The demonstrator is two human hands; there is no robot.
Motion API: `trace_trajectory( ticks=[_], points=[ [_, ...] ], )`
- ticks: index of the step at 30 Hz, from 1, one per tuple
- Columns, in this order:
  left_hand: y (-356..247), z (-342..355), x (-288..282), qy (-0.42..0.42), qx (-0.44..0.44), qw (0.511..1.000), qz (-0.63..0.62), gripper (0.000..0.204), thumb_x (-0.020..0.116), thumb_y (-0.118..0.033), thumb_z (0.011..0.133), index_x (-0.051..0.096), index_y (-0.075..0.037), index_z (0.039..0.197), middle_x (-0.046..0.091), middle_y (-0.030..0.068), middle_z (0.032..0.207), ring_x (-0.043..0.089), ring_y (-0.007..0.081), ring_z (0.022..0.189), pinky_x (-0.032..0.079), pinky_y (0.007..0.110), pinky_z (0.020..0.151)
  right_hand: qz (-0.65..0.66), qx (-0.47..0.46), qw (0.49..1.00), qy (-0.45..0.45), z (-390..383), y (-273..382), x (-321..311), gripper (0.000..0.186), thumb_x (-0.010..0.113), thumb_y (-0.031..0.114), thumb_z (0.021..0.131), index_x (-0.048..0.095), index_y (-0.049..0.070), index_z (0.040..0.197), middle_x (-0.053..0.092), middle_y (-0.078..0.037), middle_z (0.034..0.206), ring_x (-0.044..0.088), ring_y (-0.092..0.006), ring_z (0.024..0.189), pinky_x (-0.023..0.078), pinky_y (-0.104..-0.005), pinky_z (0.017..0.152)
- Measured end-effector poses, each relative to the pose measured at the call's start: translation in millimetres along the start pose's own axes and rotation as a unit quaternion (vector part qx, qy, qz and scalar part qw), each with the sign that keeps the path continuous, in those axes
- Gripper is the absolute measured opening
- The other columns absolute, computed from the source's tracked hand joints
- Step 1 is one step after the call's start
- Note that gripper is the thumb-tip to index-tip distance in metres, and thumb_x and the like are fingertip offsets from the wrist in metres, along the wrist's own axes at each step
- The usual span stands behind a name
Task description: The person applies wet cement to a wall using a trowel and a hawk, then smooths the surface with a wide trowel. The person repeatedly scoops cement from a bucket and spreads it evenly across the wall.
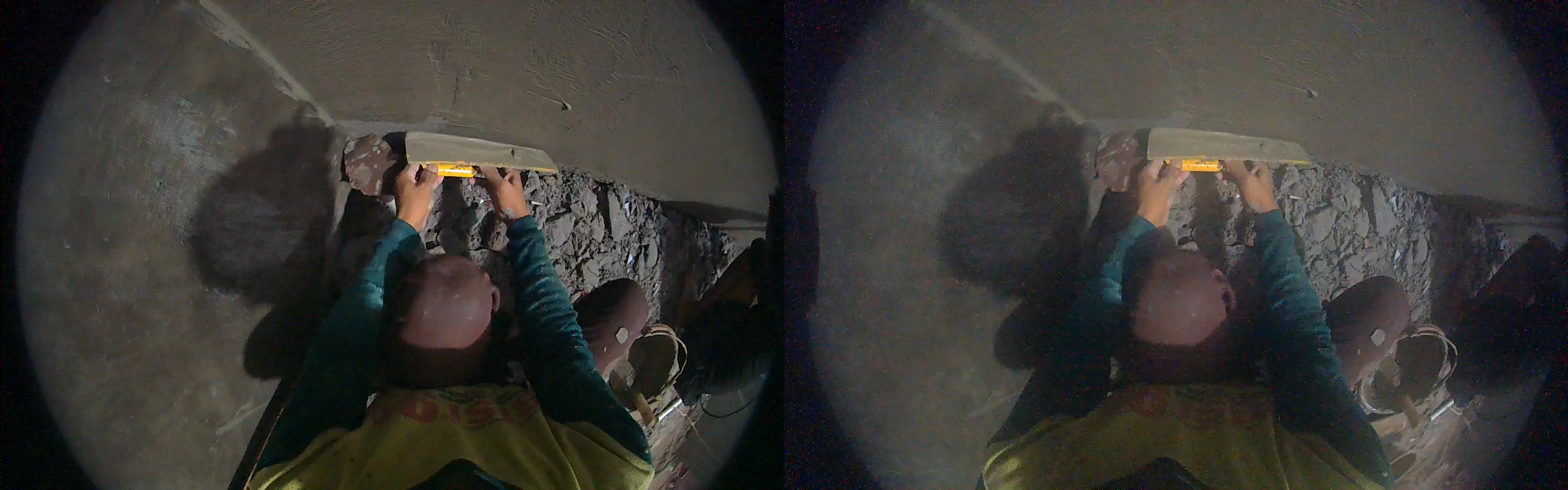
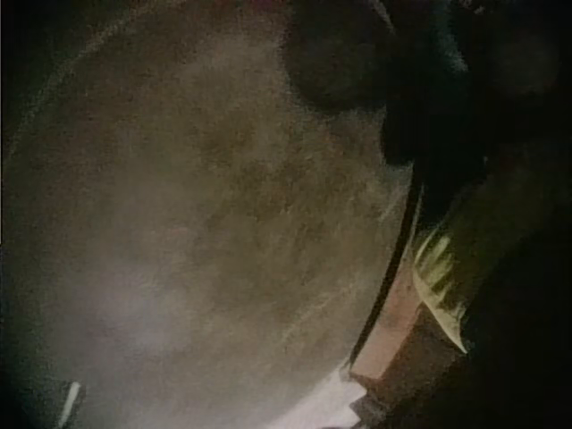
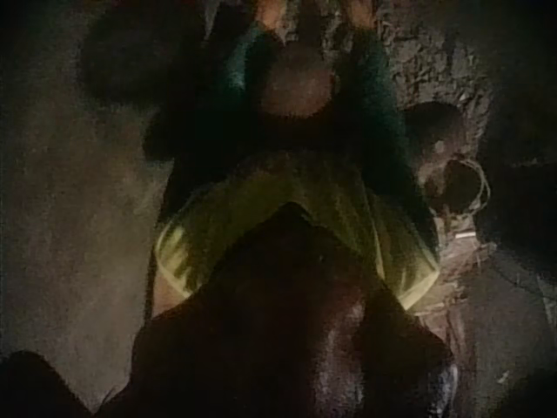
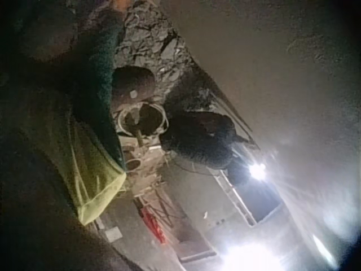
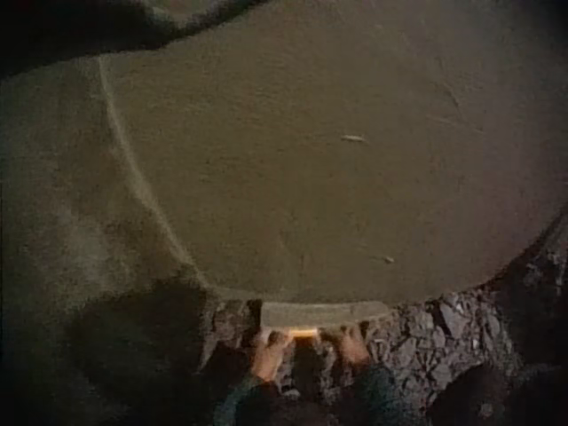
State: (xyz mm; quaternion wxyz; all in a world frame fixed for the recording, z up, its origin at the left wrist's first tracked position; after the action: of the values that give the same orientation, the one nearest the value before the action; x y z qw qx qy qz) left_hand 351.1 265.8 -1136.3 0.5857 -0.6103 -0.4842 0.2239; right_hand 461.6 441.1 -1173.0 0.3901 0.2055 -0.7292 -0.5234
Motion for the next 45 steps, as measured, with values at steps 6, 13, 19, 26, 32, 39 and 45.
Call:
trace_trajectory(
  ticks=[6, 13, 19, 26, 32, 39, 45],
  points=[
    [-11.4, 21.6, 9.3, 0.004, -0.032, 0.999, 0.044, 0.044, 0.059, -0.017, 0.105, 0.05, 0.008, 0.14, 0.059, 0.0131, 0.13, 0.063, 0.0207, 0.114, 0.057, 0.034, 0.102, -0.039, 0.018, 0.999, -0.022, 19.0, 12.7, 6.5, 0.047, 0.073, 0.035, 0.097, 0.062, -0.005, 0.119, 0.068, -0.012, 0.11, 0.071, -0.0212, 0.089, 0.06, -0.0349, 0.075],
    [-46.9, 24.3, 25.0, 0.041, 0.0, 0.999, -0.01, 0.051, 0.06, -0.025, 0.105, 0.05, 0.012, 0.139, 0.061, 0.0163, 0.127, 0.066, 0.0242, 0.114, 0.056, 0.036, 0.103, -0.042, 0.025, 0.996, -0.068, 24.8, 50.0, 20.7, 0.038, 0.076, 0.037, 0.094, 0.064, 0.003, 0.104, 0.064, -0.004, 0.093, 0.066, -0.0145, 0.079, 0.057, -0.0332, 0.075],
    [-134.7, 10.7, 57.0, 0.079, 0.082, 0.993, -0.02, 0.042, 0.065, -0.029, 0.103, 0.062, 0.007, 0.123, 0.065, 0.0138, 0.12, 0.067, 0.0216, 0.108, 0.059, 0.038, 0.098, -0.058, -0.048, 0.993, -0.095, 15.0, 149.2, 51.3, 0.045, 0.079, 0.044, 0.089, 0.068, 0.001, 0.101, 0.064, -0.004, 0.085, 0.065, -0.0161, 0.078, 0.055, -0.0318, 0.072],
    [-300.1, -42.0, 113.4, 0.073, 0.205, 0.975, 0.034, 0.038, 0.059, -0.03, 0.105, 0.061, 0.006, 0.118, 0.068, 0.0178, 0.108, 0.07, 0.0201, 0.095, 0.06, 0.031, 0.083, -0.126, -0.187, 0.966, -0.125, -29.2, 326.2, 117.3, 0.036, 0.066, 0.043, 0.101, 0.062, 0.014, 0.078, 0.054, 0.004, 0.068, 0.05, -0.0092, 0.06, 0.04, -0.0242, 0.059],
    [-279.1, -38.4, 75.3, 0.131, 0.224, 0.964, 0.063, 0.037, 0.062, -0.028, 0.104, 0.062, 0.005, 0.121, 0.067, 0.0128, 0.107, 0.07, 0.0188, 0.095, 0.06, 0.032, 0.083, -0.177, -0.31, 0.933, -0.053, -40.4, 317.0, 119.6, 0.031, 0.075, 0.034, 0.094, 0.067, 0.006, 0.083, 0.062, -0.001, 0.079, 0.061, -0.0125, 0.074, 0.05, -0.0288, 0.072],
    [-123.9, 7.1, -35.6, 0.043, 0.038, 0.984, 0.168, 0.039, 0.064, -0.026, 0.103, 0.062, 0.004, 0.128, 0.069, 0.0108, 0.11, 0.072, 0.018, 0.093, 0.061, 0.032, 0.078, -0.014, -0.023, 0.999, -0.033, 0.8, 51.7, 103.9, 0.037, 0.074, 0.034, 0.097, 0.065, -0.001, 0.105, 0.066, -0.006, 0.097, 0.066, -0.0158, 0.085, 0.058, -0.0329, 0.073],
    [-94.5, 41.1, -79.3, 0.018, -0.019, 0.976, 0.218, 0.037, 0.058, -0.023, 0.105, 0.061, 0.003, 0.133, 0.069, 0.0113, 0.121, 0.07, 0.0216, 0.102, 0.057, 0.031, 0.085, -0.016, 0.019, 0.999, -0.02, 27.7, 0.8, 114.9, 0.039, 0.075, 0.037, 0.095, 0.064, 0.001, 0.103, 0.068, -0.008, 0.096, 0.067, -0.0156, 0.081, 0.057, -0.0308, 0.071]
  ],
)
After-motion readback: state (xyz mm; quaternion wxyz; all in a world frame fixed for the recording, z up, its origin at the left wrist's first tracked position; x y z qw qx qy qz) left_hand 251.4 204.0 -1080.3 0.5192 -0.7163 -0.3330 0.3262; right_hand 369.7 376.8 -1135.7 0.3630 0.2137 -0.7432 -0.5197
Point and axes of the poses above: each hand's wrist, its own z-axis towards the middle knuckle, its own x-axis out of the palm, y = z × x, the point moved 6 cm from there along z, towards the middle knuckle
